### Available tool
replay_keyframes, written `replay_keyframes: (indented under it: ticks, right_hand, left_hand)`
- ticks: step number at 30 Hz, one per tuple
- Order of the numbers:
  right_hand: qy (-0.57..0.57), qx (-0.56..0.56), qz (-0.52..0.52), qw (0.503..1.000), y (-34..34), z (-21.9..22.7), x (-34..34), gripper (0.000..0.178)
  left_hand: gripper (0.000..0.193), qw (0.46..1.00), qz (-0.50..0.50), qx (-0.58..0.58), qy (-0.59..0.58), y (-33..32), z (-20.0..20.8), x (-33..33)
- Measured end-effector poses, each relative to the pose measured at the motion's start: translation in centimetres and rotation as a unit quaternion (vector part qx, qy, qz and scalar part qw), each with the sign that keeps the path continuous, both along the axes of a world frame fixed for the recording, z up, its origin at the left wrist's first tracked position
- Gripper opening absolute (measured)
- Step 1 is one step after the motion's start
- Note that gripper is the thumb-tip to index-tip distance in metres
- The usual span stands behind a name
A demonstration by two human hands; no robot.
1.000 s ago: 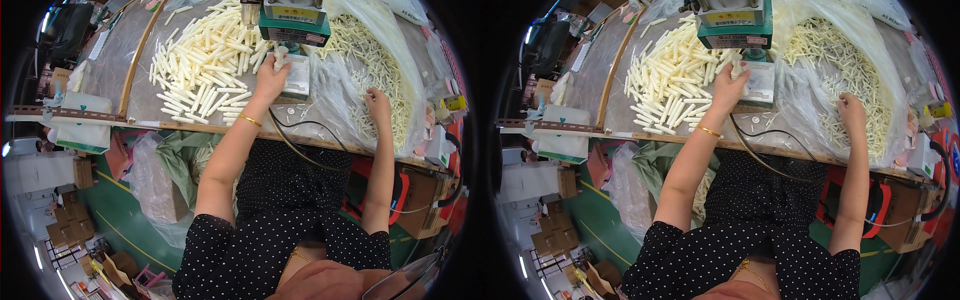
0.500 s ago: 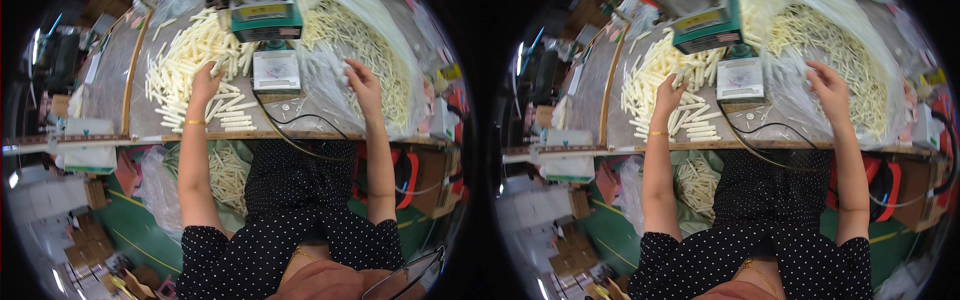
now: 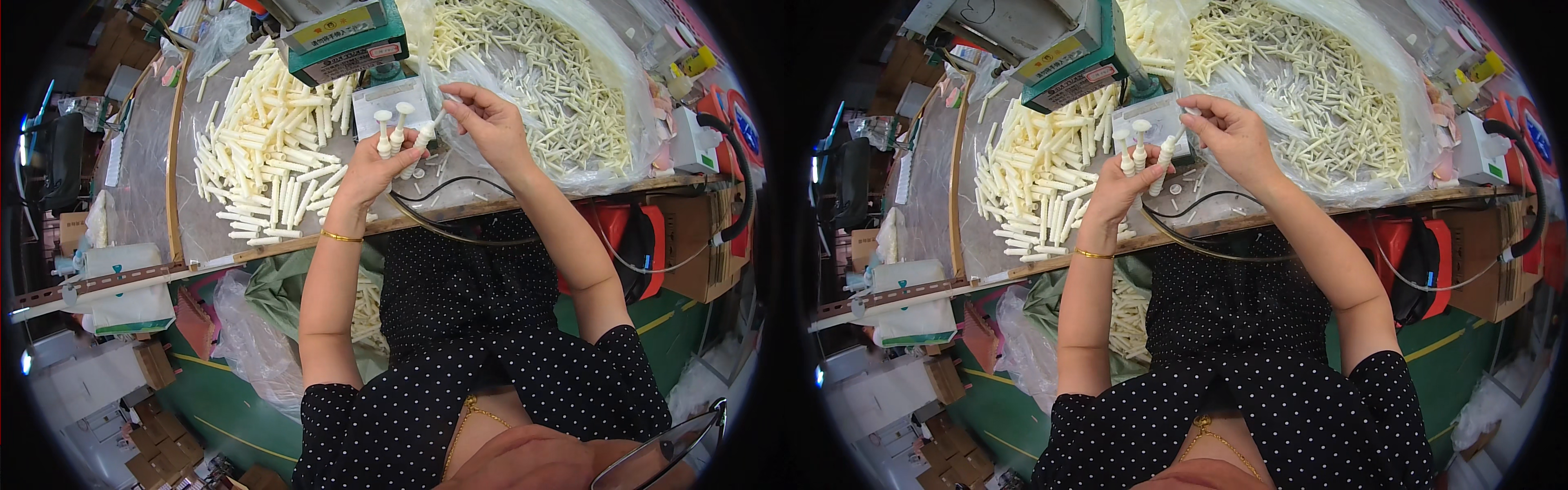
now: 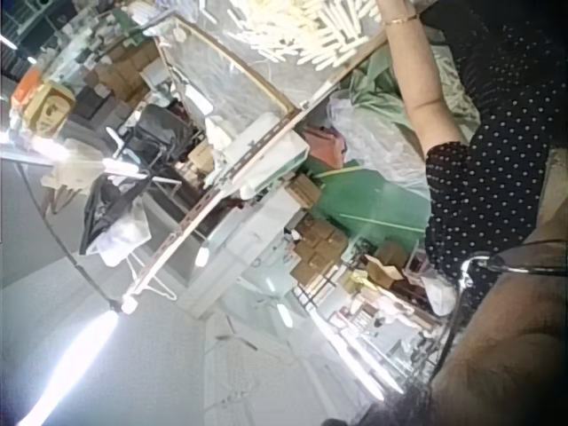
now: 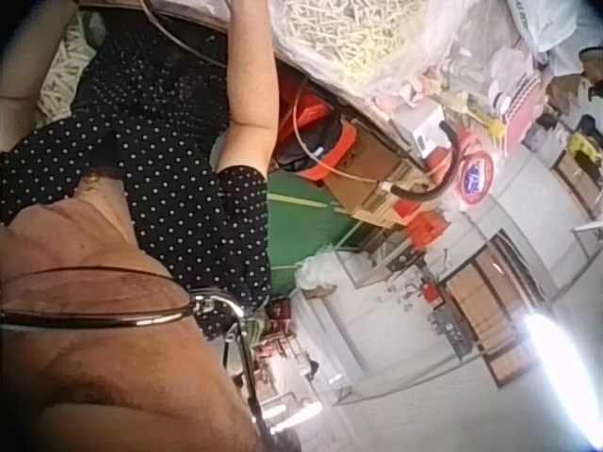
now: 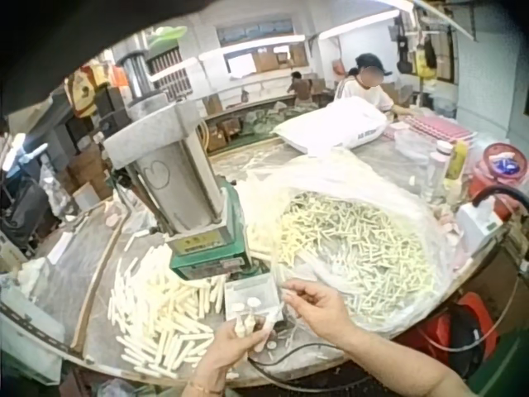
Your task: Assembling small white plastic components by pressing pieces together at a factory workstation.
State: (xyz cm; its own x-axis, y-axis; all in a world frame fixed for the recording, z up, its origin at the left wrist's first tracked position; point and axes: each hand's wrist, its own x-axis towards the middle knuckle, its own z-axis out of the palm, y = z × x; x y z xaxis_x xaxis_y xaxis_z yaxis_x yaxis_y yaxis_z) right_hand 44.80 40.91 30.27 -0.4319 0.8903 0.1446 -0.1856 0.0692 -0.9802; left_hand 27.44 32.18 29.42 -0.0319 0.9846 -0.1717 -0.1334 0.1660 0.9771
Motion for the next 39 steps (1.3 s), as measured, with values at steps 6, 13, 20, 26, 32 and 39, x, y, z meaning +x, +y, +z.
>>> replay_keyframes:
  ticks: [6,13,20,26,32,39]
  right_hand:
    - [-0.022,0.046,-0.025,0.998,0.9,0.3,0.5,0.024]
    - [-0.057,0.066,0.016,0.996,0.7,-0.3,0.5,0.023]
    - [0.036,0.038,0.000,0.999,0.1,1.5,-0.5,0.022]
    - [0.024,0.044,0.040,0.998,1.0,0.8,-0.2,0.025]
    - [-0.035,0.134,-0.022,0.990,1.8,0.9,0.8,0.043]
    - [-0.088,0.118,-0.074,0.986,2.7,-1.0,4.8,0.034]
  left_hand:
    - [0.020,1.000,-0.006,-0.025,0.017,0.2,0.2,0.1]
    - [0.020,1.000,-0.003,0.006,0.013,0.2,-0.7,0.4]
    - [0.025,0.994,0.082,0.061,-0.036,0.8,-0.8,1.9]
    - [0.025,0.996,0.075,0.053,-0.019,1.1,-1.1,2.2]
    - [0.027,0.973,0.214,0.084,-0.009,3.7,-2.6,0.1]
    - [0.034,0.957,0.286,0.032,-0.018,4.7,-3.2,-1.6]
